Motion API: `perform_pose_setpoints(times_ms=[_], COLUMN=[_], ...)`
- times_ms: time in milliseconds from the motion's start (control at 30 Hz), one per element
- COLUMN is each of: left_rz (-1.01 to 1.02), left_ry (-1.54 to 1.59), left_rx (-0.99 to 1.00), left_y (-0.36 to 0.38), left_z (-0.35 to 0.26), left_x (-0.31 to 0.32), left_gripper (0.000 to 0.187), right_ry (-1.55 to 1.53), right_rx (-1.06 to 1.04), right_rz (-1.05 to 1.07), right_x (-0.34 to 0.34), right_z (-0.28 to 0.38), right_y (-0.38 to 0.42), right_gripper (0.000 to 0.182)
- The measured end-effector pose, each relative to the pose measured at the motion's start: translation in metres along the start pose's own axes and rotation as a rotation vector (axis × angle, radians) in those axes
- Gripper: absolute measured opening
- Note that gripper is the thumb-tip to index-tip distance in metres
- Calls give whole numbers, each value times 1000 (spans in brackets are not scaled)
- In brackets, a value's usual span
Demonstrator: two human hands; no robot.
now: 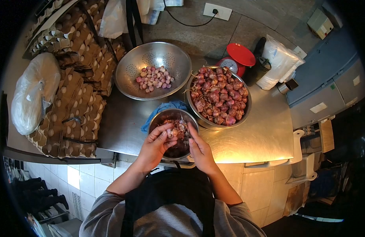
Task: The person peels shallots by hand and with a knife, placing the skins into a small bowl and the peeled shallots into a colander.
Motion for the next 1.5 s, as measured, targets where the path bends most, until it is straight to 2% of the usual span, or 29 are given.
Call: perform_pose_setpoints(times_ms=[200, 300, 400, 600, 700, 767, 833, 900, 1000, 1067, 1133, 1200, 1300, 1500], left_rz=[-23, -23, -7, -8, -40, -48, -43, -34, -34, -34, -28, -27, -62, -62], left_ry=[-31, -121, -271, -366, -368, -362, -361, -417, -465, -463, -438, -364, -227, -132], left_rx=[-25, 46, 161, 216, 232, 243, 253, 252, 269, 267, 246, 201, 121, 77], left_y=[-2, -1, 0, 2, 3, 3, 3, 2, 2, 2, 2, 1, 2, 0], left_z=[4, 3, 1, 0, -2, -3, -2, 2, 0, -1, 0, 1, 3, 6], left_x=[-5, -4, -4, -7, -2, -1, -4, -9, -7, -4, -3, -3, 1, -5], left_gripper=[29, 29, 27, 22, 21, 22, 23, 23, 23, 23, 24, 26, 27, 19], right_ry=[-25, 228, 532, 702, 503, 331, 275, 335, 397, 318, 106, -242, -427, -460], right_rx=[72, -67, -356, -186, -233, -96, -83, -194, -150, -90, 5, 134, 273, 276], right_rz=[55, 32, -8, 18, 2, 9, 19, 31, 54, 1, 21, 114, 82, 132], right_x=[1, 10, 14, 12, 9, 8, 10, 16, 14, 7, 1, 2, 11, 16], right_z=[-14, 1, 6, 17, 7, 1, 1, 9, 6, -12, -22, -24, -14, -12], right_y=[5, 8, 5, 9, 7, 9, 9, 10, 10, 7, 5, 4, 8, 11], right_gripper=[44, 45, 45, 43, 41, 40, 39, 39, 40, 40, 40, 41, 41, 41])
Point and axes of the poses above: each hand's wrist, its own y-axis away from the middle knuckle, its own x-axis out of the palm, z = x × y, the point moved 4 cm from there along -y, towards the middle knuckle, and after that the axes turned 3 degrees about x, right-handed, at the moved point
